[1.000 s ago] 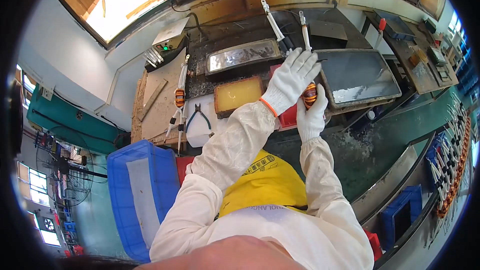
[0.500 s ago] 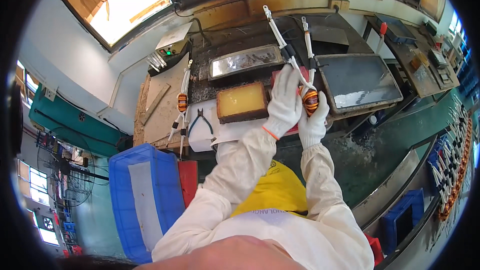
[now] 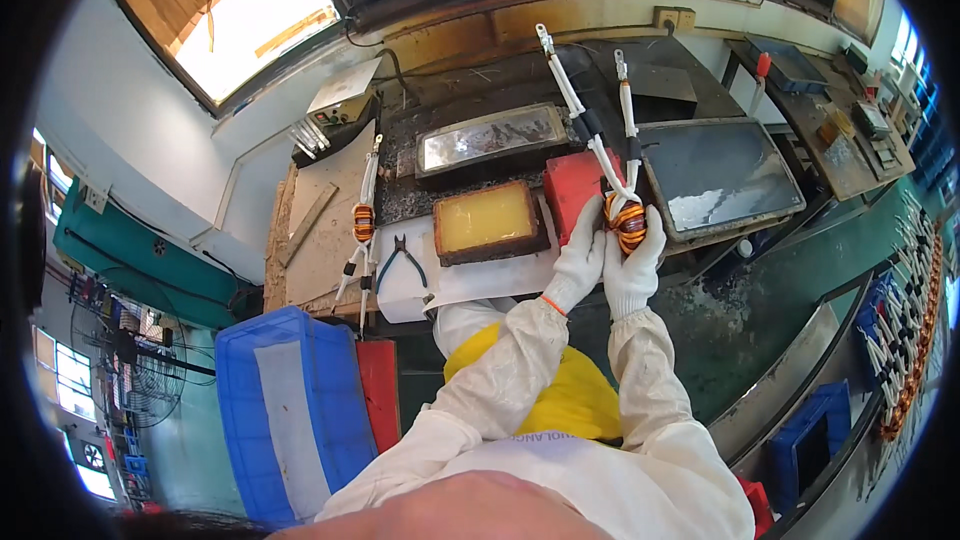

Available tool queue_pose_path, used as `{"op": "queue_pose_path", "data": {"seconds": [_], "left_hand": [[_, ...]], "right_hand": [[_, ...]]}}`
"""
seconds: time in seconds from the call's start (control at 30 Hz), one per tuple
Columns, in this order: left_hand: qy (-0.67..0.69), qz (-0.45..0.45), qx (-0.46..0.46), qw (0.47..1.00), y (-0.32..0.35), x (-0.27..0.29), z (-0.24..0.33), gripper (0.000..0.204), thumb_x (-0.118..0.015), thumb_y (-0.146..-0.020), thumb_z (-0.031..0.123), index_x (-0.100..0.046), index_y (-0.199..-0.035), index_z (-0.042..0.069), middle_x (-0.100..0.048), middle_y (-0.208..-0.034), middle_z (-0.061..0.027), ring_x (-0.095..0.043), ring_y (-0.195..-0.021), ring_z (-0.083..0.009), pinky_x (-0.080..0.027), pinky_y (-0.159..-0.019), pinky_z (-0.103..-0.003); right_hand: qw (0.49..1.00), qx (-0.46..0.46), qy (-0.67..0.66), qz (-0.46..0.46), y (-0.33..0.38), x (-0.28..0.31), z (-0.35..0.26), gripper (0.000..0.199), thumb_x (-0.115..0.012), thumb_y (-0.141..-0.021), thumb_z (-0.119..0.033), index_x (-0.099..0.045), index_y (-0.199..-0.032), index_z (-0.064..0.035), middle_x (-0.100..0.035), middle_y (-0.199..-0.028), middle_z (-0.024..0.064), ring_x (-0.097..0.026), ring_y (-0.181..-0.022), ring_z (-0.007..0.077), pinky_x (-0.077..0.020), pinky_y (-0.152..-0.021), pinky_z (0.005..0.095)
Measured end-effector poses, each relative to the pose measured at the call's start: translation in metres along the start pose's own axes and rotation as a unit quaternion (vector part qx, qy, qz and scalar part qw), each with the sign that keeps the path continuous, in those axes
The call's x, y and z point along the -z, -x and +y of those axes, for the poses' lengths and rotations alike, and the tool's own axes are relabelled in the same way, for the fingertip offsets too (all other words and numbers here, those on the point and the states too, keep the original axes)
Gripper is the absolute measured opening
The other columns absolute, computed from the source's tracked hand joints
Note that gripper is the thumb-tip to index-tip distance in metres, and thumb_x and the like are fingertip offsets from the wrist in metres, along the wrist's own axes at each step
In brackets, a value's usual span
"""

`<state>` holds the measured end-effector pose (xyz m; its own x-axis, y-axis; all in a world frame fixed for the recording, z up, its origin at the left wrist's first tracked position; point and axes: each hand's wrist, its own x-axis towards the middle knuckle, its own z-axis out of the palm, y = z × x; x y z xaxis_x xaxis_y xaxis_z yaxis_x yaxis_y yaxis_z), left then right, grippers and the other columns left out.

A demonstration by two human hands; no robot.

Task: Dipping ends of copper coils into trays of flux or sealant and arranging them on a storage rack.

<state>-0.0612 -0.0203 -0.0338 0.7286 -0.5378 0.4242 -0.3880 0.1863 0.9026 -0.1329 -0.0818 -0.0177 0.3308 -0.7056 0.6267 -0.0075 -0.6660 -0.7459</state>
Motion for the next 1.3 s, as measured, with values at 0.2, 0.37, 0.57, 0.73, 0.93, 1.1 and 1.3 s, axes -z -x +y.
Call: {"op": "queue_pose_path", "data": {"seconds": [0.2,0.37,0.57,0.73,0.93,1.1,1.3], "left_hand": [[0.011,-0.018,0.022,1.000,0.000,0.001,0.005,0.054,-0.046,-0.101,0.007,-0.032,-0.153,0.006,-0.052,-0.144,-0.0213,-0.053,-0.133,-0.0315,-0.043,-0.108,-0.038],[0.004,-0.012,0.011,1.000,0.000,0.001,0.002,0.054,-0.047,-0.101,0.009,-0.032,-0.153,0.008,-0.053,-0.143,-0.0203,-0.054,-0.132,-0.0320,-0.044,-0.107,-0.039],[0.004,-0.022,0.030,0.999,0.000,0.002,-0.002,0.054,-0.048,-0.100,0.009,-0.033,-0.153,0.008,-0.051,-0.145,-0.0196,-0.054,-0.132,-0.0318,-0.044,-0.107,-0.038],[-0.001,-0.022,0.023,0.999,0.000,0.002,0.002,0.055,-0.047,-0.100,0.009,-0.032,-0.153,0.007,-0.049,-0.147,-0.0189,-0.053,-0.132,-0.0318,-0.044,-0.107,-0.037],[-0.006,-0.023,0.022,0.999,0.001,0.004,0.012,0.055,-0.047,-0.100,0.009,-0.032,-0.153,0.007,-0.049,-0.146,-0.0192,-0.054,-0.131,-0.0312,-0.044,-0.107,-0.037],[-0.027,-0.039,0.069,0.996,0.000,0.009,0.025,0.055,-0.047,-0.100,0.009,-0.032,-0.153,0.008,-0.052,-0.145,-0.0190,-0.054,-0.131,-0.0310,-0.044,-0.107,-0.038],[-0.018,-0.036,0.087,0.995,-0.001,0.009,0.028,0.055,-0.046,-0.100,0.009,-0.034,-0.154,0.010,-0.053,-0.144,-0.0173,-0.054,-0.132,-0.0273,-0.042,-0.109,-0.036]], "right_hand": [[1.000,-0.014,-0.003,-0.002,0.000,0.002,0.000,0.075,-0.075,-0.085,-0.008,-0.036,-0.148,-0.0084,-0.053,-0.131,0.0180,-0.058,-0.118,0.0347,-0.0476,-0.099,0.0397],[1.000,-0.004,-0.006,-0.001,0.000,0.001,0.006,0.074,-0.075,-0.086,-0.008,-0.035,-0.149,-0.0075,-0.052,-0.133,0.0183,-0.058,-0.119,0.0336,-0.0470,-0.100,0.0389],[0.999,0.030,0.019,0.006,-0.001,0.001,0.004,0.075,-0.074,-0.087,-0.007,-0.033,-0.149,-0.0056,-0.050,-0.135,0.0193,-0.057,-0.121,0.0322,-0.0463,-0.102,0.0379],[1.000,0.013,0.013,-0.003,-0.001,0.004,-0.001,0.074,-0.074,-0.087,-0.006,-0.033,-0.149,-0.0047,-0.050,-0.135,0.0190,-0.057,-0.121,0.0314,-0.0461,-0.102,0.0370],[1.000,0.004,-0.019,-0.010,-0.001,0.003,0.001,0.073,-0.074,-0.087,-0.006,-0.033,-0.148,-0.0040,-0.050,-0.134,0.0182,-0.057,-0.120,0.0294,-0.0461,-0.102,0.0358],[1.000,0.017,-0.006,-0.005,0.000,0.002,0.004,0.074,-0.074,-0.087,-0.006,-0.032,-0.149,-0.0043,-0.050,-0.134,0.0180,-0.057,-0.120,0.0286,-0.0461,-0.102,0.0356],[1.000,0.006,-0.015,-0.010,0.000,0.002,0.004,0.075,-0.074,-0.087,-0.006,-0.032,-0.149,-0.0046,-0.050,-0.134,0.0181,-0.057,-0.120,0.0295,-0.0460,-0.102,0.0359]]}}
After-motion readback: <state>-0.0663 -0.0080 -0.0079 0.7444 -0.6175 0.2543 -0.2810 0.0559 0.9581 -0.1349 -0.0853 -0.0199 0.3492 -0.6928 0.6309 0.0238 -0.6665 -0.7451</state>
